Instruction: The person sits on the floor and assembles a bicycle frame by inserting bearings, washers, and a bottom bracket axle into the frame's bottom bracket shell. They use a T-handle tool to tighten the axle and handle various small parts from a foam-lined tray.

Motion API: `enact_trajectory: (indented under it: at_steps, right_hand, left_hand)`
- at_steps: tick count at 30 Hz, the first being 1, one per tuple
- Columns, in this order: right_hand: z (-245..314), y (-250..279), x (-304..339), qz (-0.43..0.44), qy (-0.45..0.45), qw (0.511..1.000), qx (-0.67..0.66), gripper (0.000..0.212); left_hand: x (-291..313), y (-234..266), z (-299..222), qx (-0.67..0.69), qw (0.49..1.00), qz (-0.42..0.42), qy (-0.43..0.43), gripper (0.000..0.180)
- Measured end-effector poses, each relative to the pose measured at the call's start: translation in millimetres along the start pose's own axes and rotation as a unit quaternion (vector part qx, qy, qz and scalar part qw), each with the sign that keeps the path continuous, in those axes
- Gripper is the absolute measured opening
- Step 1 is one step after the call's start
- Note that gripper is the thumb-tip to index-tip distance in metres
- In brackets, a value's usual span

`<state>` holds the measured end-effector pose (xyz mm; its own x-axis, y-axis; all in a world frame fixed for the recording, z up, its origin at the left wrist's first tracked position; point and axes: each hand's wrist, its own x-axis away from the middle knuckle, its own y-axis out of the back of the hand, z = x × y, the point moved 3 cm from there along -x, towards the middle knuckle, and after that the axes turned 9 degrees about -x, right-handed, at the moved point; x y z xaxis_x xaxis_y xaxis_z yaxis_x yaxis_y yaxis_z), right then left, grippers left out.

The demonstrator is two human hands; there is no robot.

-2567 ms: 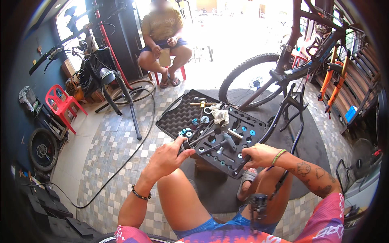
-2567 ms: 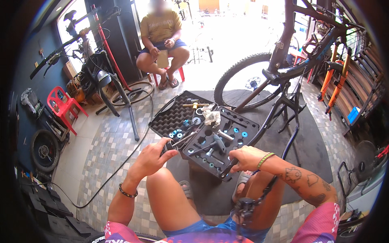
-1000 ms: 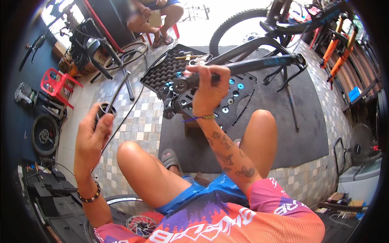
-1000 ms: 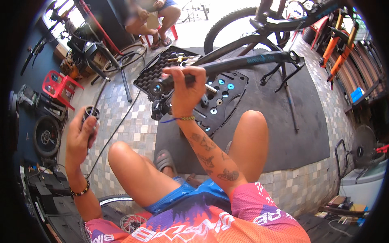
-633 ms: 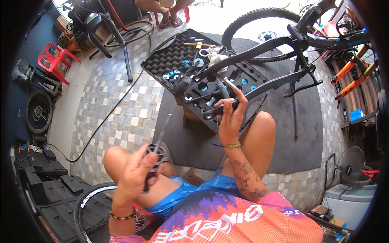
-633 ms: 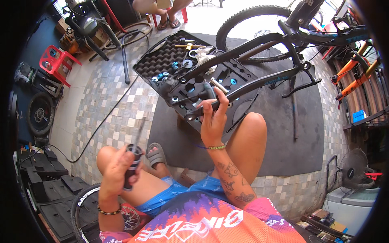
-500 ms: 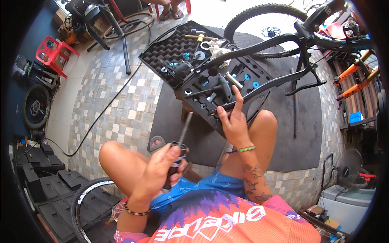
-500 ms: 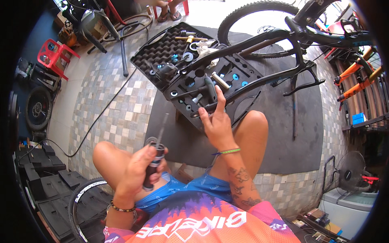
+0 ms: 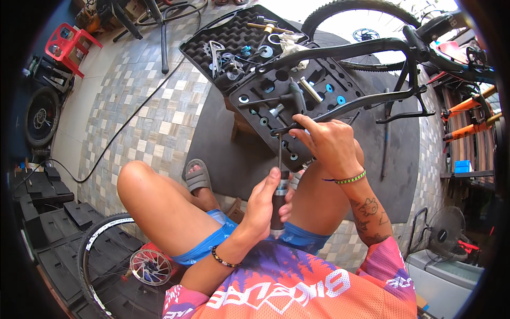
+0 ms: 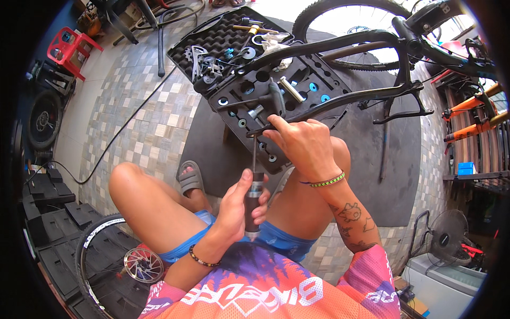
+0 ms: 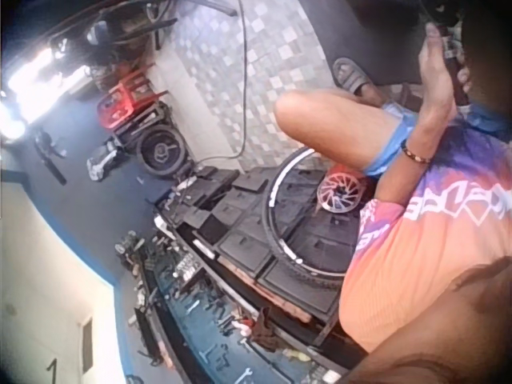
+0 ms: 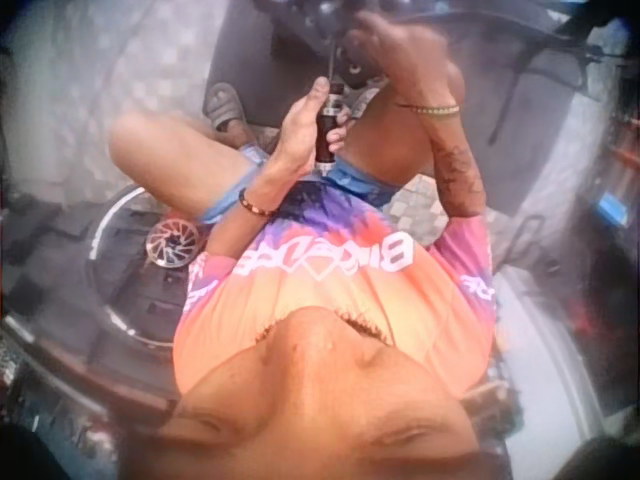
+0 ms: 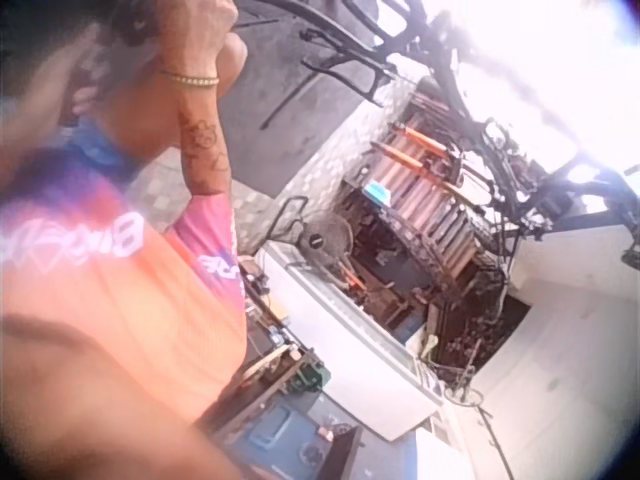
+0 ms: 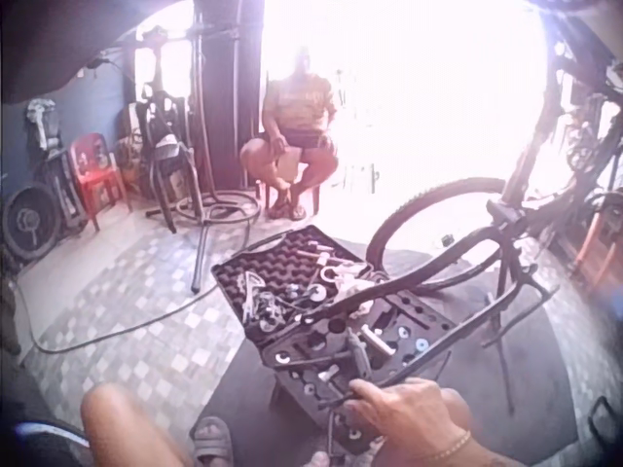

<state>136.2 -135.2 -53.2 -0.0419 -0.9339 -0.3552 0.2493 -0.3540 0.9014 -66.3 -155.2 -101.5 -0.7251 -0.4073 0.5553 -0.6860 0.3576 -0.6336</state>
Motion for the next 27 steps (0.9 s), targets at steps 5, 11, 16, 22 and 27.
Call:
enact_trajectory:
  at_steps: [5, 11, 16, 22, 27]
  right_hand:
    - [10, 12, -4, 0.027, 0.007, 0.999, -0.03, 0.025]
    - [9, 16, -1, 0.043, -0.002, 0.996, -0.072, 0.022]
    - [10, 17, -3, 0.059, -0.013, 0.995, -0.077, 0.024]
    - [13, 20, -7, 0.085, -0.009, 0.995, -0.054, 0.024]
    - [16, 22, -9, 0.092, -0.021, 0.993, -0.064, 0.027]
  left_hand:
    - [-29, -21, -11, 0.069, 0.993, -0.045, -0.088, 0.055]
    - [-50, -30, -22, 0.156, 0.982, -0.027, -0.1, 0.056]
    - [-56, -26, -19, 0.185, 0.98, -0.003, -0.071, 0.057]
    - [-51, -20, -24, 0.202, 0.978, 0.016, -0.043, 0.055]
    - [-47, -17, -30, 0.189, 0.981, 0.012, -0.046, 0.052]
